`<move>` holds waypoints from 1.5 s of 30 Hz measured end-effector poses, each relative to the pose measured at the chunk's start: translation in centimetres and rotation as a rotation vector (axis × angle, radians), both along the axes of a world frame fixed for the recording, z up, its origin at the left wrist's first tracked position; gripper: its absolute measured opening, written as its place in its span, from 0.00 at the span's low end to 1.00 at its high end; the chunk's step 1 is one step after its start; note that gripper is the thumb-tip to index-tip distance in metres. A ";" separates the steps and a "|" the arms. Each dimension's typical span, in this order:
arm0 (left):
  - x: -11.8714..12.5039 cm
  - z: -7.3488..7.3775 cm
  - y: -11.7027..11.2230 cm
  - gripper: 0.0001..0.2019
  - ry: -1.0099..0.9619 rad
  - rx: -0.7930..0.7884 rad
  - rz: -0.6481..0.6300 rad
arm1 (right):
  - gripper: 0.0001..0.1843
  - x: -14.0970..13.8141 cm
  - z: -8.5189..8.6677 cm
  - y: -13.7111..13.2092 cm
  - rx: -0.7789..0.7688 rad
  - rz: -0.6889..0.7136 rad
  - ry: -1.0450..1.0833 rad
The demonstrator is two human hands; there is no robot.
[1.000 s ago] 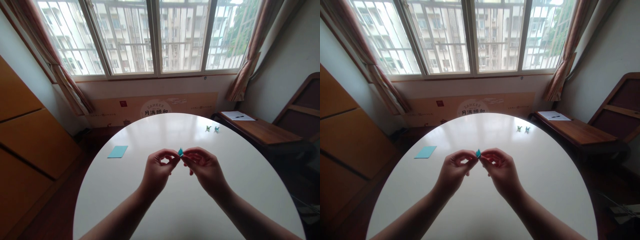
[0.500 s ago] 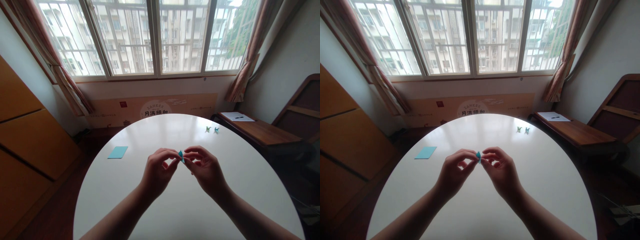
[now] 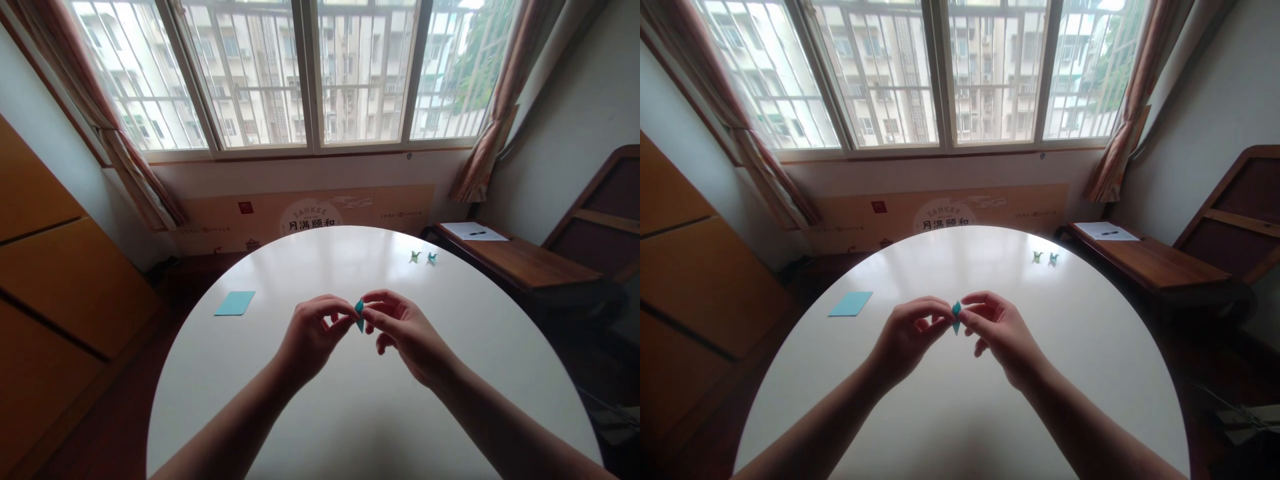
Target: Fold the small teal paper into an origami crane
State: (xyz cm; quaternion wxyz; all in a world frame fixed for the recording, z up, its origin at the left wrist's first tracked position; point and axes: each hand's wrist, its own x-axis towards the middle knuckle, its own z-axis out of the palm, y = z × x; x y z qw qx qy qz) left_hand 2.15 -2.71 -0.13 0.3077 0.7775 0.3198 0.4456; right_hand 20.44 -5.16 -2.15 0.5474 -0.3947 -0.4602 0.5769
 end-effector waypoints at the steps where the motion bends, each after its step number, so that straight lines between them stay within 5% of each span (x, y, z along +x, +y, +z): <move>1: 0.0 0.0 0.0 0.06 0.001 0.000 0.000 | 0.20 0.0 -0.1 0.0 0.010 0.002 -0.011; 7: 0.1 0.1 0.0 0.02 -0.074 -0.142 0.058 | 0.21 0.2 -0.5 0.1 0.081 -0.054 -0.036; 13: 0.1 0.2 0.2 0.14 -0.094 -0.448 -0.003 | 0.20 0.1 -0.5 -0.1 0.178 -0.122 -0.093; 20: 0.3 0.2 -0.2 0.16 -0.049 -0.397 0.024 | 0.19 -0.2 -0.9 -0.2 0.248 -0.176 -0.177; 35: 0.3 -0.4 -0.1 0.13 -0.042 -0.260 0.079 | 0.20 0.0 -0.1 0.0 0.027 0.028 -0.135; 45: 0.4 0.0 -0.2 0.11 0.001 -0.209 0.087 | 0.18 -0.1 -0.5 -0.2 0.160 -0.057 -0.197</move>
